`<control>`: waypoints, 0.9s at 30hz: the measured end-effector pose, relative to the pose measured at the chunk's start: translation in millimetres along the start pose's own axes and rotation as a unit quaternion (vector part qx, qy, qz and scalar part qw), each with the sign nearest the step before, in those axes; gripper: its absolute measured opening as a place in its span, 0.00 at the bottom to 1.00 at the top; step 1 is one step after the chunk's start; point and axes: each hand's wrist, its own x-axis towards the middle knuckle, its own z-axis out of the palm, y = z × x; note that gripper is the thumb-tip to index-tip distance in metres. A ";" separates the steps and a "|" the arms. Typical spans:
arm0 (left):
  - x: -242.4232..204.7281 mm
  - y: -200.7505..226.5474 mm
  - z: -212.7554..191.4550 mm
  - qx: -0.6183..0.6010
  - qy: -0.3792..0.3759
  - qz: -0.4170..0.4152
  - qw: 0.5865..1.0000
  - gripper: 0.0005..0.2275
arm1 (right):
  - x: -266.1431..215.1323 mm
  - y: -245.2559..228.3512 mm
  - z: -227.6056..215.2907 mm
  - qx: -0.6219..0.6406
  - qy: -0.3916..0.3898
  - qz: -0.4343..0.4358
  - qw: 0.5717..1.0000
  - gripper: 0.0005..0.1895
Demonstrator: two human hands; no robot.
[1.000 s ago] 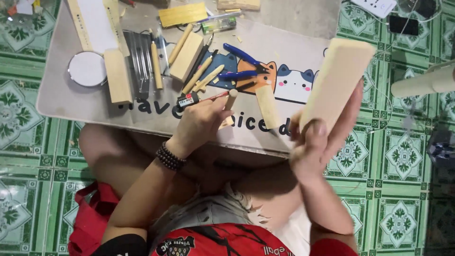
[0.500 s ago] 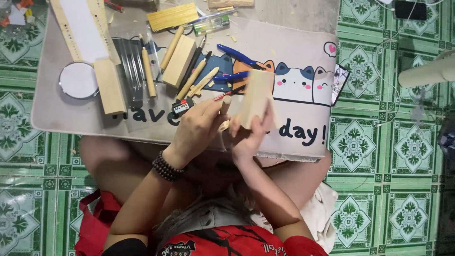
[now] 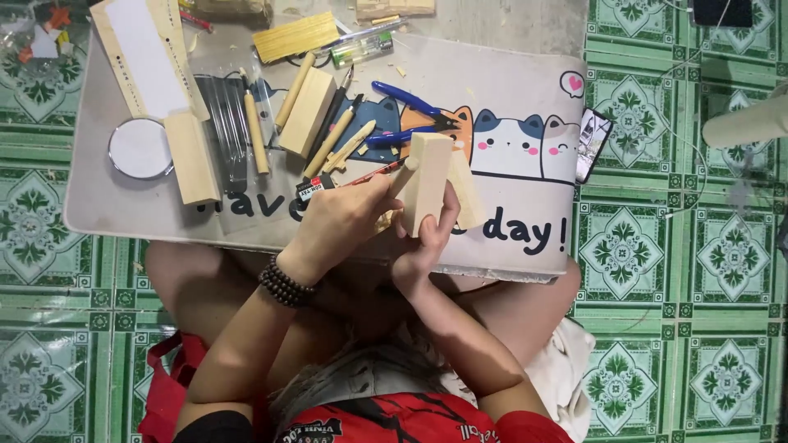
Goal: Carving details into a small wooden block using a hand tool and smoothing the surfaces with sandpaper.
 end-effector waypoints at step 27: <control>-4.4 -2.1 37.7 0.004 -0.059 -0.140 0.988 0.12 | 12.7 23.6 -28.2 0.069 -0.062 -0.007 0.996 0.27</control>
